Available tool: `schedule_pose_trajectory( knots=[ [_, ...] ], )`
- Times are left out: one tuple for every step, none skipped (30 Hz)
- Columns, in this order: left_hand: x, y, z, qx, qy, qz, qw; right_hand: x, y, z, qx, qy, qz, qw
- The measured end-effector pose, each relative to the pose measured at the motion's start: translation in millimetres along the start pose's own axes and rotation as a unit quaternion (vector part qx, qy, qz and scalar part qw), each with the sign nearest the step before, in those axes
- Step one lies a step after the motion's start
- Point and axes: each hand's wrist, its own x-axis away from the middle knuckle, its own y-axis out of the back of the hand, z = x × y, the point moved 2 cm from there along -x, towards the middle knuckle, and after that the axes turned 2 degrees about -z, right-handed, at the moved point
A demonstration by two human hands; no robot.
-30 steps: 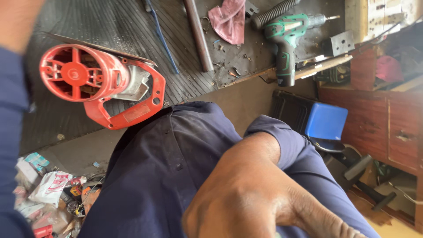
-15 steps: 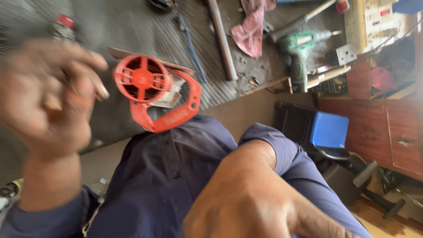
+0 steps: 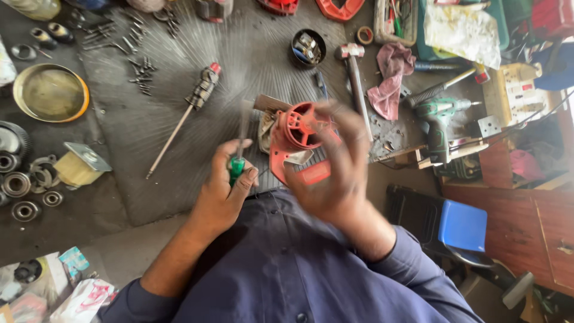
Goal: The person disassembles a red electric planer on a cluttered workbench. They use a hammer to tap the housing, a screwdriver to remove screws, and a brush to clean debris from the internal components. The person removes the motor and fan assembly and places them on the table.
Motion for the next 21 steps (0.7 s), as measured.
schedule_pose_trajectory(
  knots=[
    [1.8, 9.1, 3.6, -0.098, -0.050, -0.046, 0.993, -5.8, -2.8, 0.8, 0.096, -0.013, -0.048, 0.994],
    [3.4, 17.2, 7.9, -0.102, -0.066, -0.043, 0.992, -11.2, -11.2, 1.3, 0.129, -0.016, -0.027, 0.991],
    [3.7, 27.9, 10.6, -0.105, -0.083, -0.039, 0.990, -17.6, -20.9, 0.6, 0.164, -0.019, -0.006, 0.986],
    [2.4, 36.3, 11.9, -0.108, -0.102, -0.036, 0.988, -23.3, -30.0, -1.0, 0.198, -0.022, 0.013, 0.980],
    [2.1, 43.1, 12.4, -0.119, -0.105, -0.042, 0.986, -27.0, -42.9, -1.9, 0.193, -0.062, 0.041, 0.978],
    [3.0, 50.2, 12.0, -0.129, -0.106, -0.045, 0.985, -30.1, -54.8, -3.5, 0.188, -0.105, 0.070, 0.974],
    [4.7, 56.7, 11.1, -0.138, -0.105, -0.046, 0.984, -30.6, -62.9, -5.2, 0.181, -0.149, 0.101, 0.967],
    [6.0, 62.4, 9.1, -0.124, -0.123, -0.045, 0.984, -31.8, -67.0, -5.0, 0.171, -0.123, 0.084, 0.974],
    [6.0, 67.6, 7.3, -0.110, -0.141, -0.044, 0.983, -33.2, -66.9, -6.9, 0.161, -0.097, 0.066, 0.980],
    [6.3, 72.2, 5.7, -0.097, -0.160, -0.045, 0.981, -33.0, -65.8, -8.0, 0.150, -0.068, 0.048, 0.985],
    [7.4, 75.2, 4.3, -0.114, -0.172, -0.048, 0.977, -34.2, -63.0, -10.9, 0.121, -0.018, 0.074, 0.990],
    [8.8, 76.8, 3.5, -0.131, -0.184, -0.049, 0.973, -35.1, -57.5, -14.5, 0.091, 0.029, 0.099, 0.990],
    [11.4, 77.2, 2.9, -0.147, -0.195, -0.047, 0.969, -32.9, -54.3, -14.9, 0.061, 0.072, 0.125, 0.988],
    [14.1, 77.5, 3.2, -0.165, -0.197, -0.034, 0.966, -30.7, -51.1, -16.2, 0.058, 0.073, 0.134, 0.987],
    [16.2, 77.9, 3.5, -0.183, -0.201, -0.023, 0.962, -28.4, -48.3, -16.2, 0.056, 0.077, 0.143, 0.985],
    [17.8, 78.1, 4.1, -0.202, -0.206, -0.015, 0.957, -25.8, -47.8, -14.4, 0.053, 0.083, 0.151, 0.984],
    [20.0, 79.1, 4.5, -0.203, -0.215, -0.018, 0.955, -22.5, -47.8, -10.9, 0.081, 0.084, 0.137, 0.984],
    [21.7, 80.6, 4.9, -0.204, -0.223, -0.020, 0.953, -18.9, -49.8, -5.6, 0.107, 0.085, 0.123, 0.983],
    [23.8, 82.1, 5.3, -0.206, -0.229, -0.025, 0.951, -15.9, -52.5, 0.1, 0.132, 0.088, 0.110, 0.981],
    [25.4, 83.7, 5.6, -0.214, -0.239, -0.031, 0.946, -13.6, -55.9, 5.6, 0.139, 0.083, 0.098, 0.982],
    [25.7, 85.0, 5.7, -0.224, -0.252, -0.037, 0.941, -12.2, -59.3, 10.3, 0.146, 0.079, 0.085, 0.982]
  ],
)
